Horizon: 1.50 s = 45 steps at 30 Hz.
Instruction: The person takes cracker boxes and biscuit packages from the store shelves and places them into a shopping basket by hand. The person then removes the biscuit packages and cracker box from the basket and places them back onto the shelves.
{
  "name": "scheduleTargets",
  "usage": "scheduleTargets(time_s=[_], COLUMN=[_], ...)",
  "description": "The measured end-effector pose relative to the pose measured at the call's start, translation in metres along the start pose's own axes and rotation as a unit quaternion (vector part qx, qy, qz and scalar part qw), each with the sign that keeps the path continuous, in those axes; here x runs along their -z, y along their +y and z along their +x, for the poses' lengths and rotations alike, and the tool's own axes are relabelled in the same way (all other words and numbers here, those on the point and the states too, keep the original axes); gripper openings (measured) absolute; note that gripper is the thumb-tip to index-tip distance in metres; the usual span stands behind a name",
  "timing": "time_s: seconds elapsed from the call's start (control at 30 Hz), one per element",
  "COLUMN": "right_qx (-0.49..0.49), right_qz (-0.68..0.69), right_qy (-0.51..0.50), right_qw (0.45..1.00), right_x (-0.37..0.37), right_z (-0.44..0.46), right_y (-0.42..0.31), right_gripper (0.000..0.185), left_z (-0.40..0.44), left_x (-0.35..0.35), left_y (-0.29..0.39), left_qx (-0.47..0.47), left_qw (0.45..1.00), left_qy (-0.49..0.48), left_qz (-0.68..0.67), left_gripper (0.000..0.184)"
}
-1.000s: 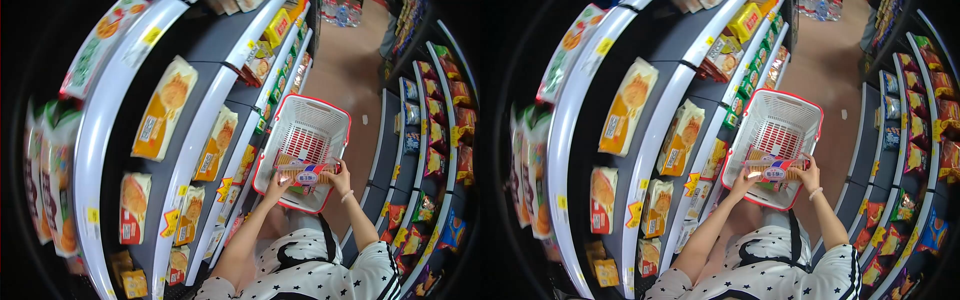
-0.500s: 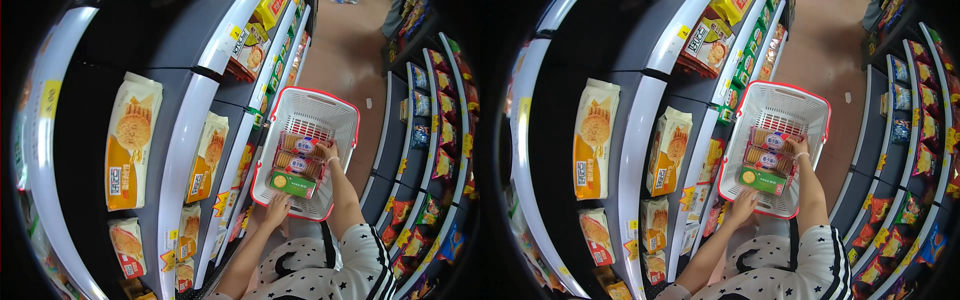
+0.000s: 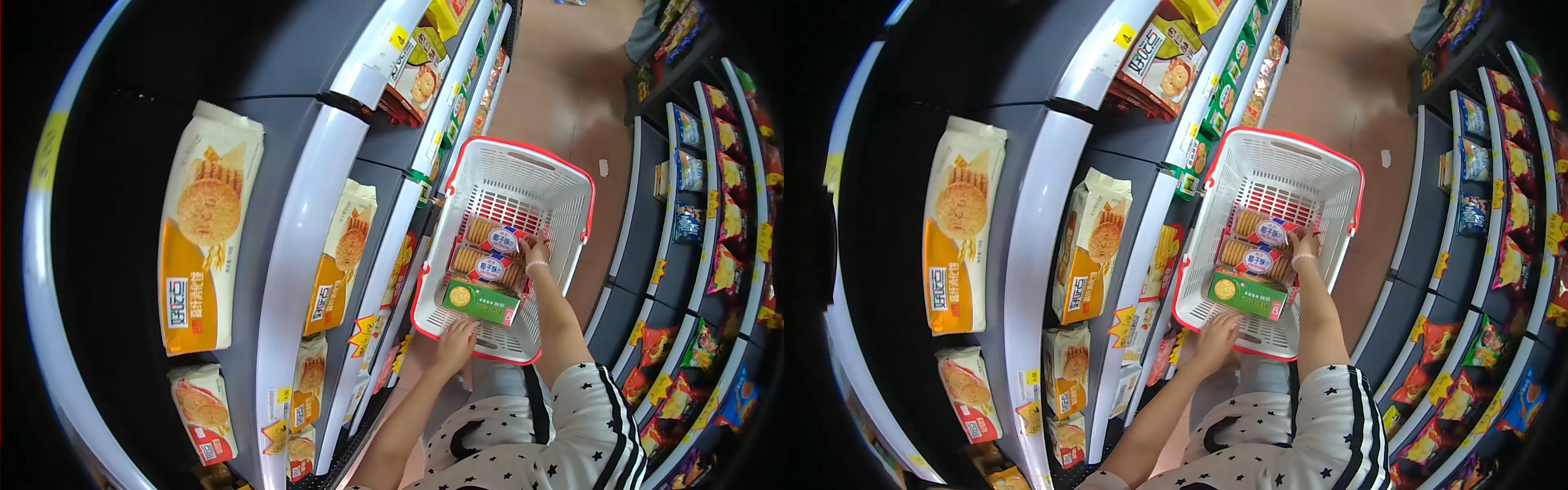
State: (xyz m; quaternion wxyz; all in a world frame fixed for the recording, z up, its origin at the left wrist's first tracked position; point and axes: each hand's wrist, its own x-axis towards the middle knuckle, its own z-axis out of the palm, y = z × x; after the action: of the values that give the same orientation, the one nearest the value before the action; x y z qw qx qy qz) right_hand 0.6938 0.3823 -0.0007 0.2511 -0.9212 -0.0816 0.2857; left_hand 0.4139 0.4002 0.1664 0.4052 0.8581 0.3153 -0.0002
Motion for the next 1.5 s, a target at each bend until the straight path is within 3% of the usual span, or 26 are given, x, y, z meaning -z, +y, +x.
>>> scheduleTargets(time_s=[0.1,0.23,0.27,0.37,0.4,0.5,0.57,0.63,0.67,0.77,0.8,0.83,0.87,0.9,0.97,1.0,1.03,1.07,1.1,1.17,1.2,1.27,1.3,1.4,1.43,1.5], right_qx=[0.024,0.16,0.184,0.293,0.31,0.438,0.484,0.668,0.682,0.797,0.826,0.89,0.94,0.956,0.974,0.981,0.985,0.989,0.989,0.99,0.99,0.983,0.983,0.937,0.937,0.863], right_qz=[0.028,-0.115,-0.127,-0.021,0.083,0.211,0.261,0.252,0.256,0.388,0.394,0.312,0.226,0.206,0.178,0.145,0.115,0.083,0.084,-0.08,-0.082,-0.168,-0.169,-0.278,-0.282,-0.409], right_qy=[0.043,0.076,0.075,0.051,0.011,-0.028,-0.07,0.029,0.021,-0.082,-0.105,-0.088,-0.067,-0.026,0.053,0.073,0.08,0.088,0.091,0.077,0.08,-0.014,-0.01,-0.096,-0.092,-0.108], right_qw=[0.998,0.977,0.972,0.954,0.947,0.873,0.833,0.699,0.684,0.456,0.39,0.321,0.247,0.208,0.127,0.109,0.1,0.09,0.082,0.086,0.078,0.077,0.071,0.187,0.183,0.277], right_x=[-0.018,0.022,0.031,0.017,0.04,0.075,0.117,0.146,0.16,0.199,0.211,0.231,0.246,0.251,0.254,0.253,0.25,0.248,0.243,0.221,0.21,0.189,0.182,0.165,0.164,0.163], right_z=[0.007,-0.025,-0.032,-0.014,-0.052,-0.127,-0.205,-0.263,-0.297,-0.406,-0.44,-0.474,-0.507,-0.54,-0.603,-0.625,-0.649,-0.67,-0.686,-0.713,-0.725,-0.747,-0.757,-0.781,-0.785,-0.791], right_y=[0.018,-0.022,-0.033,-0.036,-0.067,-0.124,-0.183,-0.232,-0.254,-0.315,-0.328,-0.345,-0.36,-0.371,-0.394,-0.407,-0.42,-0.433,-0.449,-0.478,-0.492,-0.518,-0.528,-0.55,-0.554,-0.56], right_gripper=[0.073,0.067,0.057,0.032,0.027,0.024,0.024,0.022,0.022,0.022,0.024,0.027,0.031,0.032,0.031,0.029,0.031,0.032,0.032,0.046,0.046,0.073,0.073,0.102,0.102,0.101], left_z=[-0.003,-0.017,-0.022,-0.049,-0.061,-0.097,-0.133,-0.175,-0.194,-0.282,-0.314,-0.332,-0.352,-0.372,-0.39,-0.392,-0.393,-0.394,-0.394,-0.392,-0.392,-0.394,-0.394,-0.394,-0.395,-0.395], left_x=[0.01,0.031,0.036,0.047,0.047,0.069,0.109,0.158,0.178,0.282,0.298,0.331,0.361,0.375,0.398,0.404,0.407,0.405,0.407,0.407,0.407,0.408,0.408,0.408,0.408,0.408], left_y=[0.004,0.015,0.019,0.024,0.023,0.029,0.048,0.068,0.066,0.112,0.126,0.144,0.154,0.182,0.176,0.165,0.159,0.16,0.155,0.156,0.155,0.154,0.151,0.15,0.15,0.149], left_qx=[-0.005,-0.033,-0.034,-0.022,-0.029,-0.048,-0.072,-0.107,-0.147,-0.247,-0.117,-0.057,-0.067,0.047,0.077,0.156,0.234,0.259,0.249,0.223,0.223,0.22,0.211,0.201,0.191,0.181], left_qw=[0.998,0.991,0.989,0.983,0.974,0.946,0.906,0.848,0.795,0.552,0.571,0.386,0.404,0.443,0.452,0.457,0.458,0.499,0.498,0.466,0.466,0.465,0.456,0.447,0.451,0.452], left_qy=[0.035,0.105,0.126,0.174,0.217,0.315,0.415,0.494,0.543,0.66,0.721,0.756,0.79,0.784,0.79,0.778,0.763,0.739,0.735,0.759,0.762,0.77,0.778,0.792,0.794,0.798], left_qz=[-0.061,-0.071,-0.065,-0.061,-0.053,-0.069,0.046,0.157,0.225,0.445,0.375,0.525,0.456,0.433,0.407,0.402,0.392,0.371,0.387,0.396,0.39,0.378,0.377,0.363,0.36,0.356], left_gripper=[0.026,0.025,0.025,0.024,0.024,0.022,0.029,0.039,0.044,0.03,0.028,0.028,0.027,0.028,0.027,0.026,0.027,0.028,0.03,0.031,0.032,0.034,0.035,0.035,0.035,0.035])
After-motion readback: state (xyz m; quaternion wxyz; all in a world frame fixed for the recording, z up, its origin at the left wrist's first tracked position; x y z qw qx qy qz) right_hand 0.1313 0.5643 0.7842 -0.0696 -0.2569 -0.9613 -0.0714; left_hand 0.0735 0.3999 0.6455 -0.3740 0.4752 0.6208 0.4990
